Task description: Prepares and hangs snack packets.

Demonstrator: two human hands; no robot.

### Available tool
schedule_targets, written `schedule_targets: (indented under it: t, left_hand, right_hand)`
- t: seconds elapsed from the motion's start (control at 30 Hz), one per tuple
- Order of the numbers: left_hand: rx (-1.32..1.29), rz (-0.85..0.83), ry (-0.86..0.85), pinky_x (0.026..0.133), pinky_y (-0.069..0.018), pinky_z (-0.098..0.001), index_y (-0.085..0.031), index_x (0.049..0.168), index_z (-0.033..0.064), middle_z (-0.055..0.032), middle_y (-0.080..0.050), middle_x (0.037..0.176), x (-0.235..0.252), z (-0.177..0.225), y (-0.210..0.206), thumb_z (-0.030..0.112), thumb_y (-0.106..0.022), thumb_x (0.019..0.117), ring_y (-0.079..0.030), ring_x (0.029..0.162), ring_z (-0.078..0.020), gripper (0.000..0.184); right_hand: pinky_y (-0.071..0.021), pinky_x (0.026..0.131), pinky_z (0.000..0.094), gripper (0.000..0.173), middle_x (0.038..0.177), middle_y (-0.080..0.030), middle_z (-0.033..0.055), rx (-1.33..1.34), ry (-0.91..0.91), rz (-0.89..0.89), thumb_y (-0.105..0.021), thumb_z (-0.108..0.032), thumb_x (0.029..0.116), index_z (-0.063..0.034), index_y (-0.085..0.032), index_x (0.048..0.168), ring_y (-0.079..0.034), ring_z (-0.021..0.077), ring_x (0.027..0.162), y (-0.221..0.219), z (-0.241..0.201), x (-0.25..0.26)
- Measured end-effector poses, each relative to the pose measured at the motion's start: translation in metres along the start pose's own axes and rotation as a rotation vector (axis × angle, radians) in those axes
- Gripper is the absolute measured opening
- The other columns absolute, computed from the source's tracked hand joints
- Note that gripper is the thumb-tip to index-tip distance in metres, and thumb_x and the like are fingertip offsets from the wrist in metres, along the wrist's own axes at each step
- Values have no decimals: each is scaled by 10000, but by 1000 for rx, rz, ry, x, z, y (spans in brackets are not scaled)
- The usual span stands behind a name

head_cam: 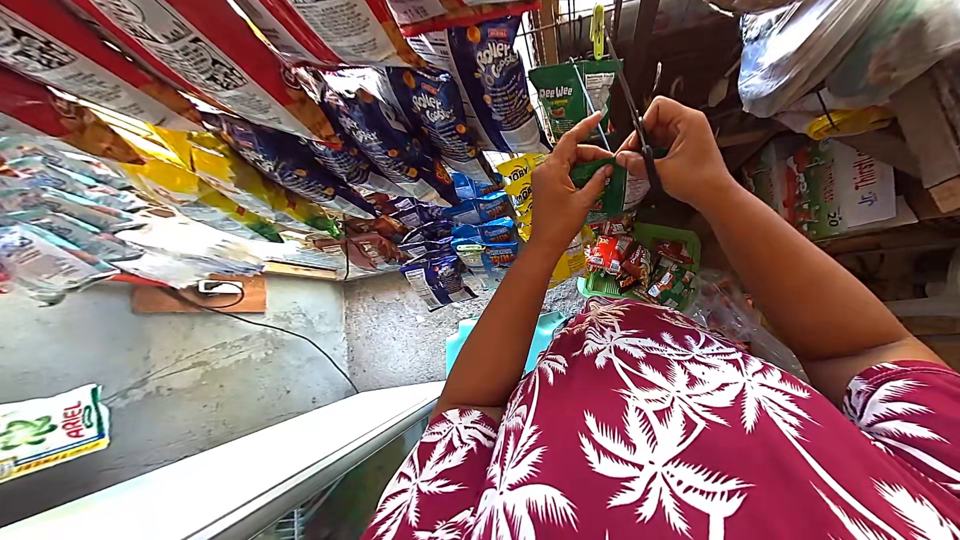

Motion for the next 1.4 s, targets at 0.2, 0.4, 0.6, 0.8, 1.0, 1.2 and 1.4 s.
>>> schedule_targets:
  t: [0.2, 0.4, 0.6, 0.8, 1.0, 1.2, 1.4]
  left_hand:
    - [98, 33, -56, 813, -602, -289, -561, 1362, -59, -109, -745, 1033, -1, 3, -1, -19, -751, 873, -723, 910, -141, 526]
    - [145, 20, -82, 825, -596, -296, -587, 1335, -54, -104, -753, 1011, 1, 7, -3, -26, -745, 876, -726, 913, -148, 486]
    - [186, -13, -101, 857, -587, -312, -573, 1356, -63, -111, -749, 1022, 3, 9, -3, -43, -736, 873, -719, 930, -162, 510]
    - [185, -19, -111, 845, -588, -302, -574, 1361, -63, -105, -751, 1006, 6, 9, -3, -55, -727, 876, -719, 914, -154, 509]
    - [180, -33, -107, 831, -587, -294, -590, 1344, -64, -105, -750, 1005, 8, 6, -2, -56, -724, 877, -716, 907, -148, 486]
    - [125, 9, -116, 814, -567, -258, -596, 1321, -80, -100, -719, 961, 2, 7, 0, -8, -748, 886, -681, 869, -120, 467]
    - [136, 10, -119, 798, -583, -268, -562, 1371, -92, -106, -725, 958, 0, 5, 1, -22, -730, 890, -694, 856, -125, 514]
  right_hand:
    - [-563, 731, 174, 258, 865, -707, -41, 48, 6, -30, -769, -30, 851, -106, -536, 931, -671, 0, 772, 0, 3, 2]
    - [-569, 738, 172, 264, 874, -714, -68, 94, 21, -67, -759, -26, 854, -127, -529, 937, -677, -11, 781, 1, 6, 1]
    - [-574, 739, 174, 268, 887, -720, -83, 157, 35, -72, -753, -11, 850, -129, -539, 961, -680, -16, 787, 2, 12, 1]
    - [-575, 742, 176, 274, 887, -722, -79, 167, 40, -99, -751, -8, 844, -130, -536, 961, -684, -9, 791, 2, 13, 4]
    - [-574, 730, 176, 283, 866, -713, -64, 157, 4, -98, -758, 1, 840, -126, -525, 939, -680, -4, 776, 1, 12, 6]
    - [-579, 795, 197, 243, 905, -709, -49, 87, 84, -57, -765, -59, 860, -110, -541, 940, -684, 3, 835, 1, 4, 3]
    - [-583, 786, 188, 239, 915, -718, -48, 65, 65, -84, -774, -62, 860, -106, -554, 942, -689, -2, 831, -1, 5, 3]
Point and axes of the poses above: each hand's wrist, its own x-axis towards the middle knuckle, its own y-axis out of the back of the hand, z = x × y, the point moved 7 cm from there along x, towards the middle knuckle
